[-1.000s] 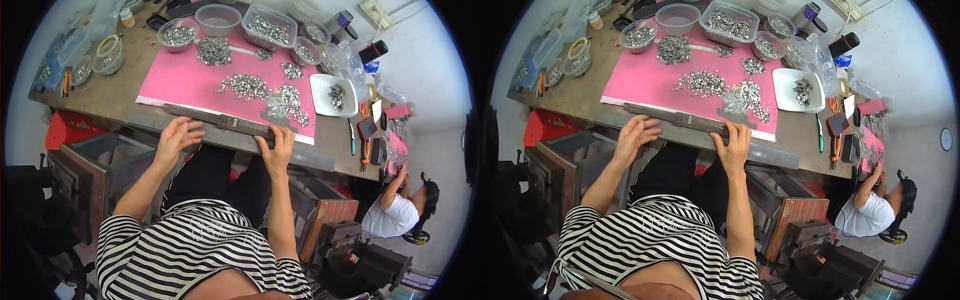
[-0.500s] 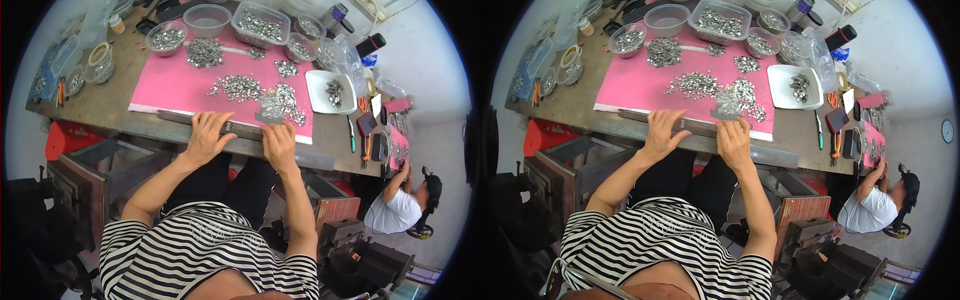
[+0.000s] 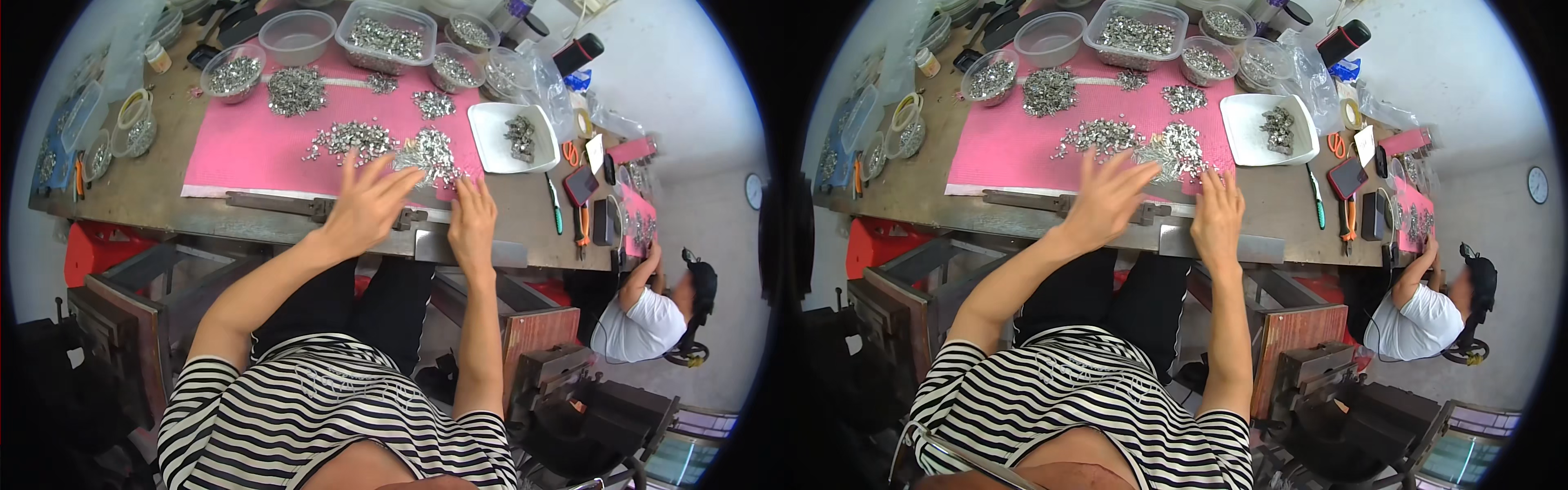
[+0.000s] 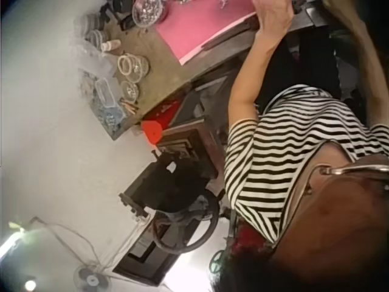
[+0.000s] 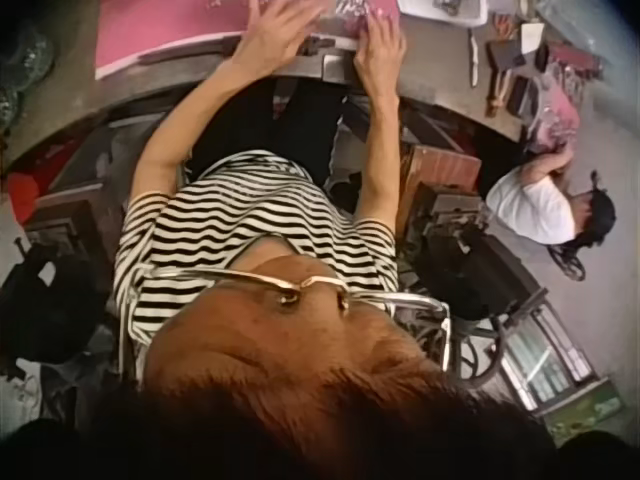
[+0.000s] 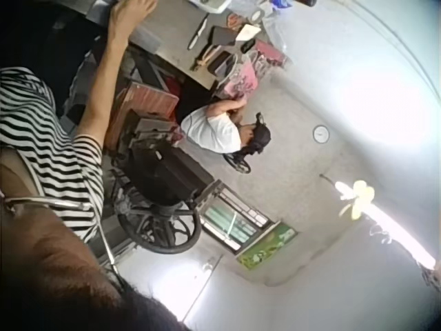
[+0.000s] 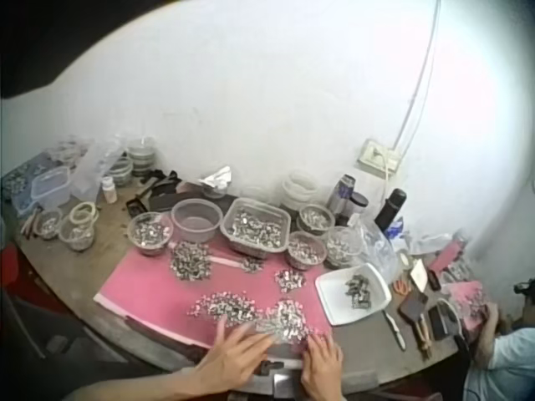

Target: The person places small metal pieces into a metal jig by hand, inserts the jig into a manual press machine, and turns the wheel to press the pieces.

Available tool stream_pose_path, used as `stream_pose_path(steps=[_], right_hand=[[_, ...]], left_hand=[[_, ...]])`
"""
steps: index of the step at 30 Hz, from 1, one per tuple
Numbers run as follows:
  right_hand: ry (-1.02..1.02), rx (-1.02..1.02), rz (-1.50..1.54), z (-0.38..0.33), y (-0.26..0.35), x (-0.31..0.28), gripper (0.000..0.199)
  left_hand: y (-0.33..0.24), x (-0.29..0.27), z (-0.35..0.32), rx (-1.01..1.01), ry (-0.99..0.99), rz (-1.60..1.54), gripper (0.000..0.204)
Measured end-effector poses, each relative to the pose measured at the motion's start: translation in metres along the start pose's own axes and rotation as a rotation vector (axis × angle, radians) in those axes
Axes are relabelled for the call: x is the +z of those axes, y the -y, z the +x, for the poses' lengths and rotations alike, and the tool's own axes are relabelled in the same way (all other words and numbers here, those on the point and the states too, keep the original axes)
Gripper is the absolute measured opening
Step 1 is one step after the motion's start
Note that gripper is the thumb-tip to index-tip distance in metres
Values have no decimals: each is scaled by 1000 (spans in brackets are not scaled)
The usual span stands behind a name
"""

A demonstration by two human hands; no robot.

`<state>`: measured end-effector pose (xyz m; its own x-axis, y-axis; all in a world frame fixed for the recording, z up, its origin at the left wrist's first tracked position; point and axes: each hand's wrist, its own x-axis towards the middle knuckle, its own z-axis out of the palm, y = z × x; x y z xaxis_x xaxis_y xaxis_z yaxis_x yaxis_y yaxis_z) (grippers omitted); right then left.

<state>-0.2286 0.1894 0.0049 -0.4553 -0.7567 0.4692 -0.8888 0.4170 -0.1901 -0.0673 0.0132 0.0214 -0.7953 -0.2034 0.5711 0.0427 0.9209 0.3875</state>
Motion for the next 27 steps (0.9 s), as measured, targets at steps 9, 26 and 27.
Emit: stream_pose_path(steps=[9, 26, 27], right_hand=[[113, -20, 92, -25, 12, -14, 32], [-156, 193, 177, -4, 3, 7, 8], [-155, 193, 177, -4, 3, 7, 8]], left_hand=[[-1, 50, 19, 36, 323, -95, 62], [4, 65, 47, 6, 67, -62, 12], [4, 66, 47, 17, 73, -21, 12]])
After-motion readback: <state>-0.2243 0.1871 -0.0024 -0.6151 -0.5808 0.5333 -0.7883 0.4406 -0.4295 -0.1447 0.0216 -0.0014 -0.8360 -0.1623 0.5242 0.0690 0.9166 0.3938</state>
